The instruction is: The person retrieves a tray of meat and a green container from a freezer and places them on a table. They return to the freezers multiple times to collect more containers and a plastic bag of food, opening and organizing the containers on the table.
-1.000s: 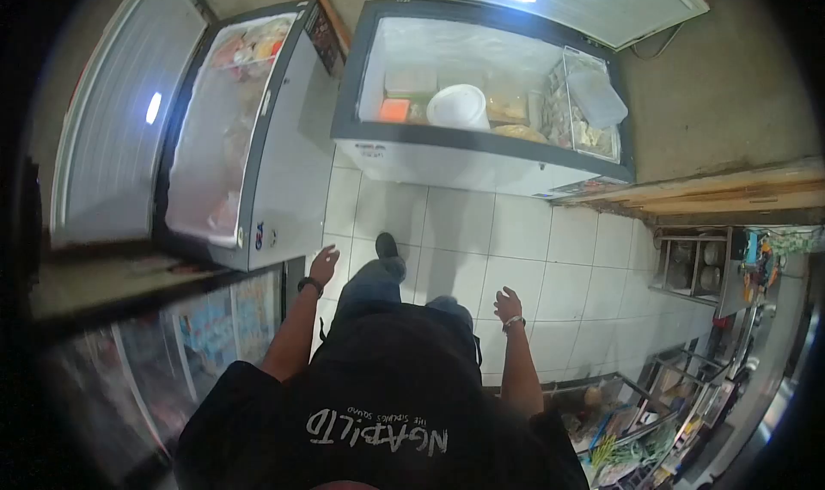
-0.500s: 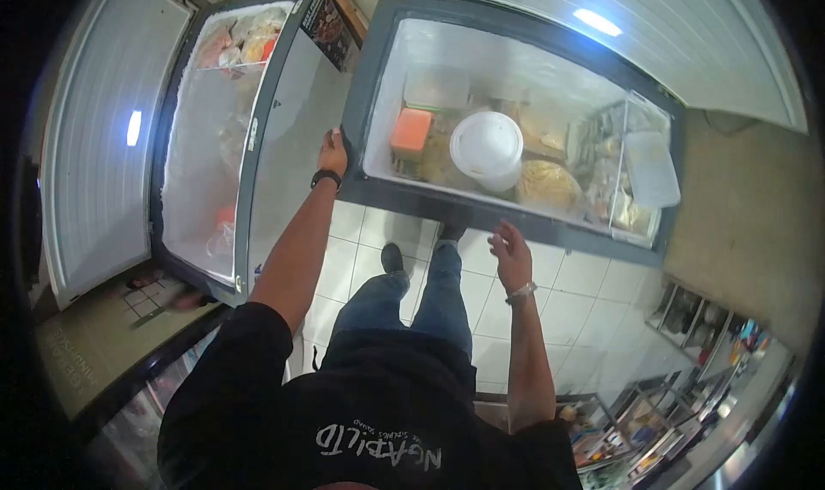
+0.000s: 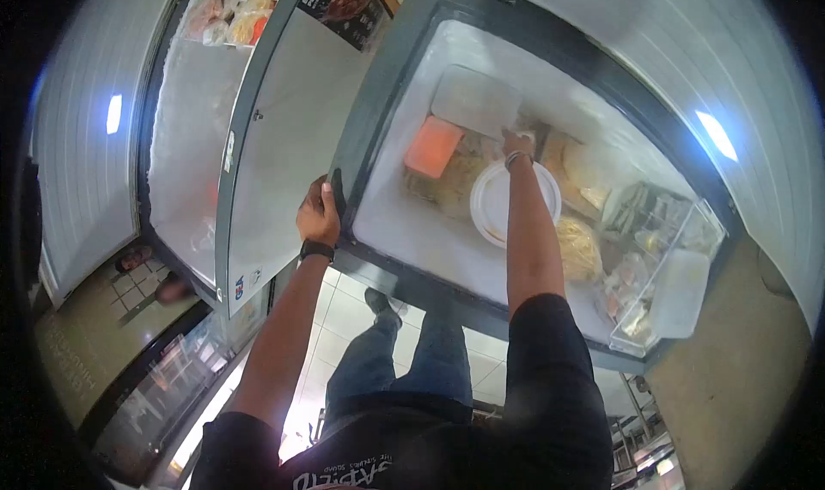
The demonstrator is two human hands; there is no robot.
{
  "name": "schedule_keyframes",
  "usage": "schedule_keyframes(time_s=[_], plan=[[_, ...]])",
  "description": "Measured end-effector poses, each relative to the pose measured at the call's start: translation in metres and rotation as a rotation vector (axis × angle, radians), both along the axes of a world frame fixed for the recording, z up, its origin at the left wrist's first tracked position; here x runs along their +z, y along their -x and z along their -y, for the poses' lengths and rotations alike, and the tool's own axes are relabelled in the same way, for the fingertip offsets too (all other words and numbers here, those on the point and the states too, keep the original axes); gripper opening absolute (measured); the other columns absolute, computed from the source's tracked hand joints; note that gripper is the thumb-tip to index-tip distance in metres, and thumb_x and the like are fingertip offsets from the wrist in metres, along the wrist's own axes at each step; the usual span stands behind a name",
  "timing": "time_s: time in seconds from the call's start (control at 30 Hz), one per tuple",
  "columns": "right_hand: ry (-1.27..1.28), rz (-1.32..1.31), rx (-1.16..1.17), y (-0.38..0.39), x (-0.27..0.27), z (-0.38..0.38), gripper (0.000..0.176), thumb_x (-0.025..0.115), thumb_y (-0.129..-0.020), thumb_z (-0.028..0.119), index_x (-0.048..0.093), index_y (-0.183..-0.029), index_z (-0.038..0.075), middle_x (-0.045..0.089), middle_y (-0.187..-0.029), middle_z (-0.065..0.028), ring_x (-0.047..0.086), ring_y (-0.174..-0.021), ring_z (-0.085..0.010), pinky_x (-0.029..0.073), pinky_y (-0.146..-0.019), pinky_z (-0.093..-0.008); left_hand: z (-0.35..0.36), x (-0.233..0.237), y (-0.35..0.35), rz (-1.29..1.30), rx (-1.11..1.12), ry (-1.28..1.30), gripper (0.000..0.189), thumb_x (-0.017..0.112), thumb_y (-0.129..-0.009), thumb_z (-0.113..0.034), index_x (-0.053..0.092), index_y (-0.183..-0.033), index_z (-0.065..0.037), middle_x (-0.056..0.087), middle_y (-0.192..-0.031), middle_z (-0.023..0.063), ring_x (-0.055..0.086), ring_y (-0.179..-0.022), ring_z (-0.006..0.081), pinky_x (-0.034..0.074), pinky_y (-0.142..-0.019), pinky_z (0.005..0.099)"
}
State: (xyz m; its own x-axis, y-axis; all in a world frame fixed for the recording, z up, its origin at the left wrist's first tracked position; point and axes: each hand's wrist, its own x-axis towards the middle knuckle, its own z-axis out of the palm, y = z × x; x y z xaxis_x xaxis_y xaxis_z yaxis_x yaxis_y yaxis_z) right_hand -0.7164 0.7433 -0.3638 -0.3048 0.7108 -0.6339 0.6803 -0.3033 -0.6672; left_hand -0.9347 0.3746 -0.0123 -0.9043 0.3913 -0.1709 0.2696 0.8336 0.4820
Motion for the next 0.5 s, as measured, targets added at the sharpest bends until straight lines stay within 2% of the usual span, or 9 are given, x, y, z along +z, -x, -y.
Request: schedule_keyframes(time_s=[0.07,0.17,0.23,0.27,0.33,0.37,0.43,0.47,0.5], plan=[[-0.008,0.113,0.048,0.011,-0.022,-0.005,0.064,0.065,-0.083,0.045,0.052,-0.123,-0.004,0.063,-0.106,-0.0159,0.061,-0.09,-0.0269,0.05,-0.081,-0.0321,0.003,-0.003,0.001,-0.035,-0.025,-0.025,0.045,0.041,-0.094,-0.046,0.059,-0.116,-0.011,0.066,-0.1,0.0176,0.062,-0.095,0.0359,0.048,-0.082,0.0429],[-0.011,0.111,0.191,0.022,-0.031,-0.004,0.066,0.066,-0.081,0.049,0.056,-0.119,-0.004,0.064,-0.106,-0.0167,0.063,-0.089,-0.0263,0.049,-0.08,-0.0357,0.003,0.002,0.001,-0.002,-0.022,-0.049,0.046,0.041,-0.094,-0.046,0.059,-0.116,-0.01,0.066,-0.098,0.0175,0.063,-0.093,0.0354,0.049,-0.08,0.0426],[0.081,0.299,-0.041,0.03,-0.029,-0.004,0.064,0.068,-0.08,0.047,0.056,-0.119,-0.003,0.065,-0.104,-0.0157,0.063,-0.086,-0.0233,0.049,-0.078,-0.0378,0.002,0.001,0.002,0.013,-0.014,-0.051,0.047,0.041,-0.094,-0.046,0.058,-0.117,-0.009,0.067,-0.097,0.017,0.063,-0.091,0.035,0.049,-0.079,0.0425],[0.085,0.298,-0.035,0.03,-0.026,-0.005,0.064,0.068,-0.08,0.047,0.056,-0.119,-0.003,0.065,-0.104,-0.0157,0.063,-0.086,-0.0233,0.049,-0.078,-0.0378,0.002,0.001,0.002,-0.001,-0.019,-0.046,0.047,0.04,-0.094,-0.046,0.058,-0.117,-0.009,0.067,-0.096,0.0168,0.063,-0.091,0.0351,0.049,-0.079,0.0426],[0.056,0.309,0.268,0.026,0.001,-0.011,0.058,0.07,-0.08,0.042,0.057,-0.119,0.0,0.065,-0.094,-0.0123,0.061,-0.082,-0.0197,0.049,-0.079,-0.0357,0.005,0.001,0.001,-0.014,-0.02,-0.04,0.047,0.04,-0.094,-0.046,0.058,-0.118,-0.009,0.067,-0.095,0.0165,0.063,-0.091,0.0351,0.049,-0.079,0.0427],[0.053,0.308,0.268,0.024,0.019,-0.009,0.058,0.07,-0.08,0.042,0.057,-0.119,0.0,0.065,-0.094,-0.0123,0.061,-0.082,-0.0197,0.049,-0.079,-0.0357,0.004,0.001,0.001,-0.013,-0.02,-0.037,0.047,0.041,-0.094,-0.046,0.058,-0.118,-0.009,0.067,-0.095,0.0165,0.063,-0.09,0.0352,0.049,-0.079,0.0429],[-0.618,0.357,0.903,0.021,0.054,0.003,0.05,0.071,-0.081,0.035,0.057,-0.118,0.005,0.062,-0.097,-0.0135,0.06,-0.087,-0.0222,0.051,-0.08,-0.0397,0.003,0.0,0.001,-0.013,-0.024,-0.04,0.047,0.041,-0.094,-0.046,0.058,-0.118,-0.009,0.067,-0.095,0.0164,0.063,-0.09,0.0353,0.049,-0.079,0.043],[-0.622,0.36,0.9,0.024,0.062,0.007,0.05,0.071,-0.081,0.035,0.057,-0.118,0.005,0.062,-0.097,-0.0135,0.06,-0.087,-0.0222,0.051,-0.08,-0.0397,0.004,0.0,0.001,-0.002,-0.024,-0.028,0.046,0.041,-0.094,-0.046,0.058,-0.118,-0.01,0.067,-0.095,0.0168,0.063,-0.091,0.0354,0.049,-0.079,0.043],[-0.058,0.042,0.232,0.026,0.062,0.009,0.049,0.071,-0.08,0.032,0.056,-0.119,0.005,0.059,-0.098,-0.0138,0.059,-0.089,-0.0244,0.052,-0.079,-0.0427,0.004,0.0,0.002,0.007,-0.024,-0.017,0.046,0.041,-0.094,-0.046,0.058,-0.118,-0.01,0.067,-0.096,0.0171,0.063,-0.091,0.0355,0.049,-0.08,0.043]])
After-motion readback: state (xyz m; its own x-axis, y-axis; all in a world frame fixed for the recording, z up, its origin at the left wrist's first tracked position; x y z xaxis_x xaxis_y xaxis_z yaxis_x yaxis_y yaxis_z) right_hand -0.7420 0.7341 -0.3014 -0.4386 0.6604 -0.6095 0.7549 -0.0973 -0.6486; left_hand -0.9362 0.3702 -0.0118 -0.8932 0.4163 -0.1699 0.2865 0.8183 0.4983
